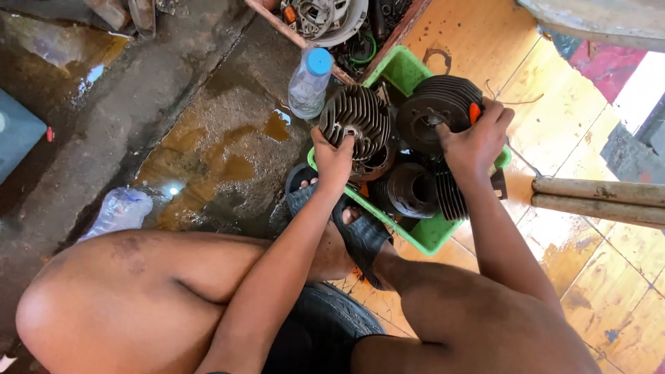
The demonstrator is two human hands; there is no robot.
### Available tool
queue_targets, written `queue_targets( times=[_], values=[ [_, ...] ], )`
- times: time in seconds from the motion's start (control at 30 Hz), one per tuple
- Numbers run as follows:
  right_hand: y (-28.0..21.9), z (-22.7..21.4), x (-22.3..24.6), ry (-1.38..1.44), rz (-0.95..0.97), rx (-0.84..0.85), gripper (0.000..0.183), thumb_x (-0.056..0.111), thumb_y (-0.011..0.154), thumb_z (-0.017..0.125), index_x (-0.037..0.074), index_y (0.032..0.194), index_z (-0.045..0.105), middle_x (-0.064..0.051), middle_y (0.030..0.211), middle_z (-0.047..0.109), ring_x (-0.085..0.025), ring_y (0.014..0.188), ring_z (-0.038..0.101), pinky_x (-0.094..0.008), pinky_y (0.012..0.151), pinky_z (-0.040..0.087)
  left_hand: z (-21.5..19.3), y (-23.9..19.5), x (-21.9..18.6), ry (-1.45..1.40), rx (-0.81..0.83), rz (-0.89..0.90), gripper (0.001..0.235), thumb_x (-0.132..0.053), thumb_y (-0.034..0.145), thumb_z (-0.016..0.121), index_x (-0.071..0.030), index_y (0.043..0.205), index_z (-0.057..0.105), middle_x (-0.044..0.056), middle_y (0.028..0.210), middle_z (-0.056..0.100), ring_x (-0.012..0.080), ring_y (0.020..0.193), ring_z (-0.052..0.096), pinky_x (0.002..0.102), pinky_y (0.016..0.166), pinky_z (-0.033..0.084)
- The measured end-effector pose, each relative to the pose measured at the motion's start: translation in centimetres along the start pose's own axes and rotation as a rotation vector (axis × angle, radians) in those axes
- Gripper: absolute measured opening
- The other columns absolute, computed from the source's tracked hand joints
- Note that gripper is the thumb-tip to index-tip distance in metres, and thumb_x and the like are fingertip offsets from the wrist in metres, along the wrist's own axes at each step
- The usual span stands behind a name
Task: Cleaning motorcycle engine components like a clutch plate and cylinder block using a brush and solvent.
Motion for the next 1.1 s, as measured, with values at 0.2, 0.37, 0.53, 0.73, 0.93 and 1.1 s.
queue_targets(
  times=[0.2, 0.37, 0.53, 0.73, 0.93, 1.1],
  values=[
    [-0.5, -0.2, -0.5, 0.08, 0.024, -0.11, 0.083, 0.009, 0.056, 0.094, 0.005, 0.124, 0.048, -0.014, 0.115, 0.044, -0.058, 0.096, 0.063, -0.069, 0.081, 0.056, 1.1, 0.5, -2.2, 0.21, 0.012, 0.096, 0.052, -0.009, 0.093, 0.067, -0.001, 0.135, 0.037, 0.026, 0.117, 0.056, 0.0404, 0.116, 0.062, 0.057, 0.081, 0.053],
    [-0.8, 0.3, -1.4, 0.092, 0.062, -0.15, 0.084, 0.01, 0.052, 0.094, 0.005, 0.123, 0.05, -0.013, 0.116, 0.045, -0.054, 0.098, 0.065, -0.07, 0.083, 0.057, 1.6, 0.9, -1.0, 0.306, 0.009, 0.078, 0.052, -0.011, 0.091, 0.068, -0.001, 0.132, 0.037, 0.027, 0.112, 0.061, 0.0434, 0.107, 0.066, 0.057, 0.075, 0.056],
    [-0.7, 0.1, -1.2, 0.135, 0.087, -0.176, 0.084, 0.008, 0.053, 0.093, 0.006, 0.125, 0.049, -0.013, 0.117, 0.043, -0.055, 0.1, 0.064, -0.071, 0.083, 0.057, 2.5, 0.2, -2.3, 0.363, 0.014, 0.084, 0.047, -0.01, 0.093, 0.065, 0.002, 0.128, 0.037, 0.028, 0.106, 0.06, 0.0404, 0.102, 0.067, 0.053, 0.071, 0.054],
    [-0.3, -0.2, -1.5, 0.094, 0.17, -0.214, 0.087, 0.006, 0.051, 0.096, 0.005, 0.125, 0.049, -0.015, 0.118, 0.045, -0.056, 0.101, 0.064, -0.073, 0.083, 0.056, 5.2, -0.4, -4.8, 0.476, 0.059, 0.017, 0.052, -0.015, 0.092, 0.065, 0.002, 0.133, 0.037, 0.027, 0.109, 0.062, 0.0396, 0.103, 0.067, 0.054, 0.072, 0.054],
    [-0.2, 0.3, -2.1, 0.111, 0.163, -0.226, 0.091, 0.005, 0.052, 0.103, 0.004, 0.125, 0.048, -0.015, 0.119, 0.042, -0.055, 0.104, 0.061, -0.071, 0.083, 0.058, 7.6, 0.3, -6.3, 0.842, 0.081, -0.108, 0.068, -0.034, 0.09, 0.063, 0.005, 0.139, 0.034, 0.029, 0.11, 0.067, 0.0405, 0.1, 0.072, 0.055, 0.073, 0.064],
    [-0.3, 0.7, -2.3, 0.111, 0.182, -0.236, 0.094, 0.009, 0.049, 0.104, 0.005, 0.124, 0.048, -0.016, 0.121, 0.042, -0.055, 0.104, 0.06, -0.072, 0.084, 0.059, 7.9, 3.8, -3.6, 1.068, 0.08, -0.07, 0.065, -0.038, 0.09, 0.064, 0.008, 0.131, 0.043, 0.029, 0.103, 0.068, 0.0438, 0.094, 0.073, 0.053, 0.069, 0.064]
  ],
)
Point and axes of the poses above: each hand's wrist, its own y-axis towards the middle knuckle, its own z-axis out of the palm, x = y × z, the point moved 3 cm from there along y, towards the middle knuckle
